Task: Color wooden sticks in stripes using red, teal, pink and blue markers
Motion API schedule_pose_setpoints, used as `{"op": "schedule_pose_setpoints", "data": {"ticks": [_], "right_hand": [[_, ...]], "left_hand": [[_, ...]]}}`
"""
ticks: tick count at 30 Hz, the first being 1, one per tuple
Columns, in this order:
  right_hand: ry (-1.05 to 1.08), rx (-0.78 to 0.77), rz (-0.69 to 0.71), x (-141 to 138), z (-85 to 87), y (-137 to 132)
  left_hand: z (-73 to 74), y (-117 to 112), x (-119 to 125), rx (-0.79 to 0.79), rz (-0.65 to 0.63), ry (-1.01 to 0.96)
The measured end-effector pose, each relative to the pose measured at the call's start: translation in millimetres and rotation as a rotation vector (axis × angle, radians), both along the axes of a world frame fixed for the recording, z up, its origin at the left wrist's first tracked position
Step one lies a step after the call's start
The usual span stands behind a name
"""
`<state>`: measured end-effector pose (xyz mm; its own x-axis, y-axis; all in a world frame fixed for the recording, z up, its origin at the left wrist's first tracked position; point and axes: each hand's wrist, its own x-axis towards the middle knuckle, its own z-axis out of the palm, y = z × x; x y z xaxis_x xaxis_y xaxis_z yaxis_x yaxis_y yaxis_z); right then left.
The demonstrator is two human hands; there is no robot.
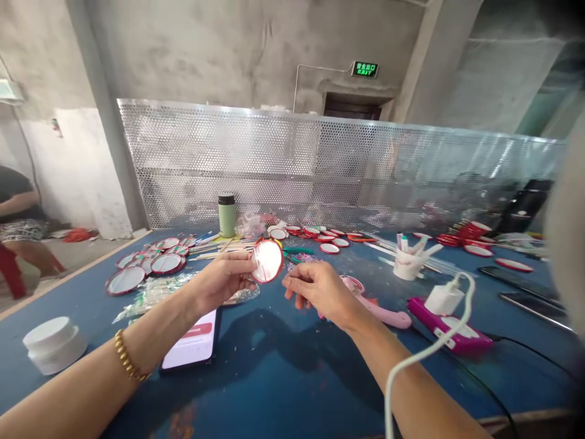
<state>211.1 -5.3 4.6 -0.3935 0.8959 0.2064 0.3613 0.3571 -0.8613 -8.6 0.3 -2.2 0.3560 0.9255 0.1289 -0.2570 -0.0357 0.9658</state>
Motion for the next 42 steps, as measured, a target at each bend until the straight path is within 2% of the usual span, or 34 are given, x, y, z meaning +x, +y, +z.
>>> {"op": "schedule_pose_setpoints", "data": {"ticks": [3,6,11,14,17,21,24,27,29,31,33,35,38,42], "right_hand": [[0.021,-0.025,-0.028,5,-1.3,-1],[0.026,-0.019,-0.041,5,-3.1,-4],[-0.046,0.098,-0.049,1,-6.8,-8],[-0.055,0.134,-0.004,1,-10.2,-8],[0.003,0.057,0.049,1,-11.5,-8],[0.138,-0.043,0.107,-3,-3.0,-14],[0.222,-0.083,0.132,-5,3.3,-18],[0.277,-0.158,0.173,-8,0.8,-17],[0.303,-0.159,0.140,-10,-3.4,-14],[0.363,-0.127,0.043,-11,-5.6,-10],[0.500,-0.112,-0.055,-11,-4.3,-8],[0.671,-0.155,-0.082,-10,-0.5,-8],[0.827,-0.279,0.045,-8,5.3,-13],[0.765,-0.313,0.376,-9,6.2,-22]], "left_hand": [[-4.9,0,1,-0.044,-0.064,-0.052],[-9.0,-8,9,-0.069,-0.131,-0.012],[-8.7,-28,25,-0.010,-0.084,0.109],[-6.9,-30,27,0.058,-0.033,0.168],[-3.9,-23,21,0.085,-0.039,0.195],[3.9,-18,11,0.090,-0.031,0.213],[9.5,-22,13,0.054,-0.045,0.151],[11.2,-30,19,0.070,-0.072,0.115],[11.0,-34,23,0.060,-0.086,0.108],[11.3,-37,25,0.057,-0.106,0.106],[13.4,-39,26,0.071,-0.121,0.099],[17.5,-40,25,0.098,-0.132,0.090],[26.8,-43,22,0.091,-0.172,0.088],[40.4,-49,12,0.026,-0.196,0.077]]}}
